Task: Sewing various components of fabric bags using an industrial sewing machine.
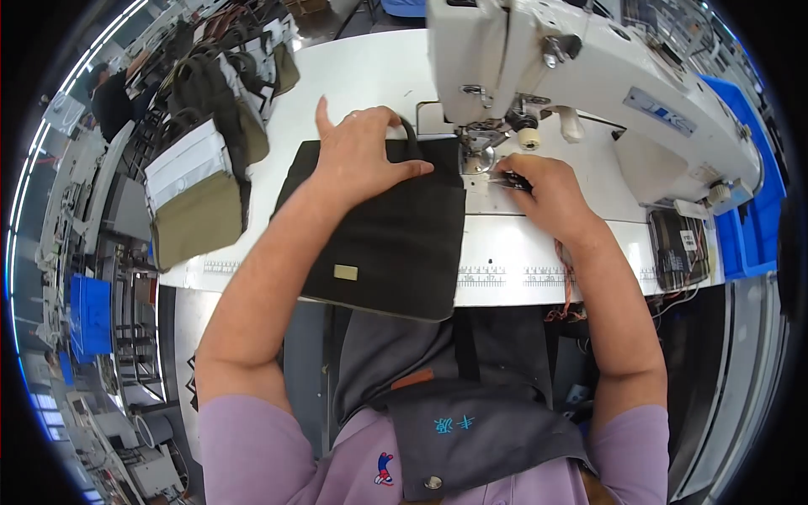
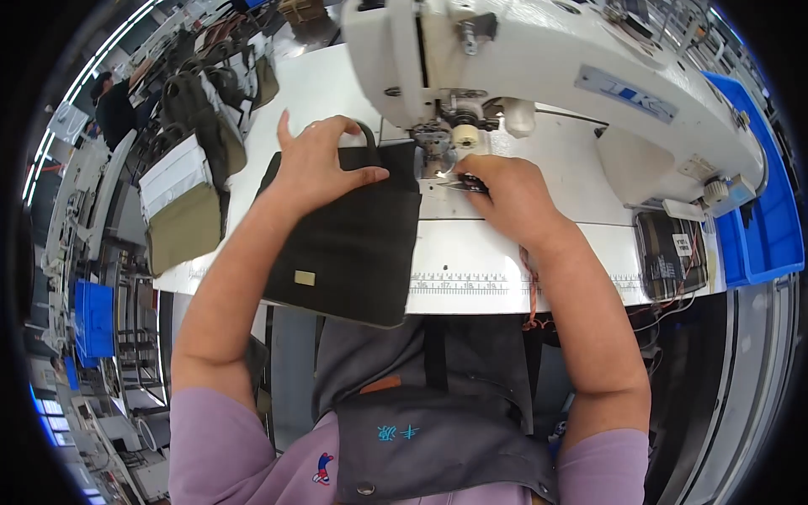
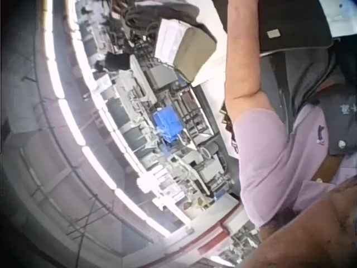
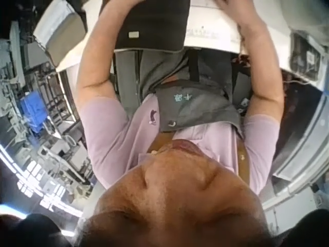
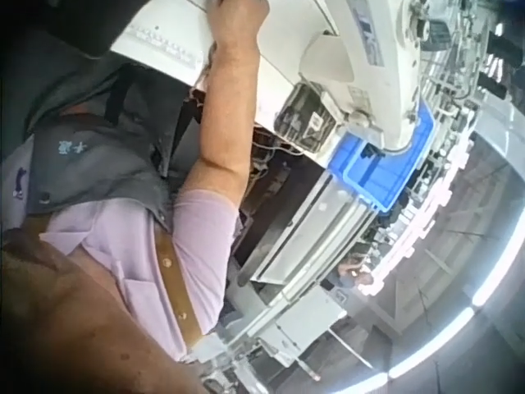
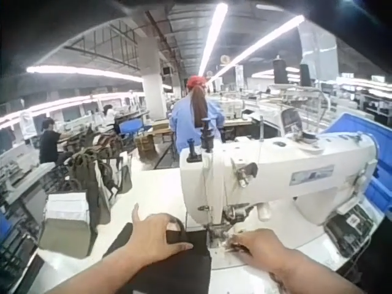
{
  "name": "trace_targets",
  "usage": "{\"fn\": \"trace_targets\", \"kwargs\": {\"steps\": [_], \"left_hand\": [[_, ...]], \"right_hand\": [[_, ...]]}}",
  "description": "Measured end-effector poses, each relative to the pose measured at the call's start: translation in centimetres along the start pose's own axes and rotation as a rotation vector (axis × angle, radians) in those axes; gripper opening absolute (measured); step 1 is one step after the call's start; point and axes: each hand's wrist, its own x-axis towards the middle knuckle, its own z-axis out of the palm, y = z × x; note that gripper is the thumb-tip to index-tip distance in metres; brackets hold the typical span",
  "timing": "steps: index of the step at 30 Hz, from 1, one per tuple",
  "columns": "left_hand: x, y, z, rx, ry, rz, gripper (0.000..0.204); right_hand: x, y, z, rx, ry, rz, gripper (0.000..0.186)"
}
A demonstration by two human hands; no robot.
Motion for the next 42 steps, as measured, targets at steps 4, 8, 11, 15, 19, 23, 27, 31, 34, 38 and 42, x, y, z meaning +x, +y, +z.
{"fn": "trace_targets", "kwargs": {"steps": [4, 8, 11, 15, 19, 23, 27, 31, 34, 38, 42], "left_hand": [[-1.2, 2.3, 1.3, -0.017, 0.186, 0.217, 0.047], [-2.6, 4.0, 1.5, -0.257, -0.060, 0.261, 0.042], [-3.5, 4.2, 1.9, -0.302, -0.109, 0.191, 0.037], [-4.1, 4.4, 1.6, -0.319, -0.117, 0.142, 0.032], [-3.8, 4.6, 1.5, -0.347, -0.146, 0.116, 0.029], [-3.5, 4.8, 1.5, -0.387, -0.191, 0.081, 0.023], [-3.5, 5.0, 1.9, -0.360, -0.158, 0.073, 0.019], [-3.5, 5.3, 2.4, -0.313, -0.142, 0.026, 0.015], [-3.1, 5.1, 2.8, -0.359, -0.120, 0.051, 0.013], [-3.1, 5.0, 2.9, -0.359, -0.115, 0.064, 0.011], [-3.1, 5.0, 3.1, -0.349, -0.095, 0.073, 0.011]], "right_hand": [[-0.2, -0.5, -1.1, -0.096, -0.035, -0.011, 0.023], [-0.1, -1.7, -1.8, -0.115, -0.016, -0.021, 0.025], [-0.1, -1.8, -1.4, -0.044, -0.010, -0.046, 0.026], [-0.2, -1.6, -0.7, 0.044, 0.048, -0.115, 0.023], [-0.3, -1.9, 0.0, 0.042, 0.028, -0.129, 0.016], [-0.3, -1.8, 0.4, 0.032, 0.059, -0.155, 0.014], [-0.3, -1.8, 0.5, 0.015, 0.044, -0.192, 0.012], [-0.2, -2.2, 0.0, -0.106, 0.034, -0.260, 0.013], [-0.3, -2.2, 0.1, -0.107, 0.050, -0.237, 0.013], [-0.3, -2.5, 0.0, -0.082, 0.053, -0.214, 0.006], [-0.4, -2.4, 0.1, -0.093, 0.065, -0.202, 0.010]]}}
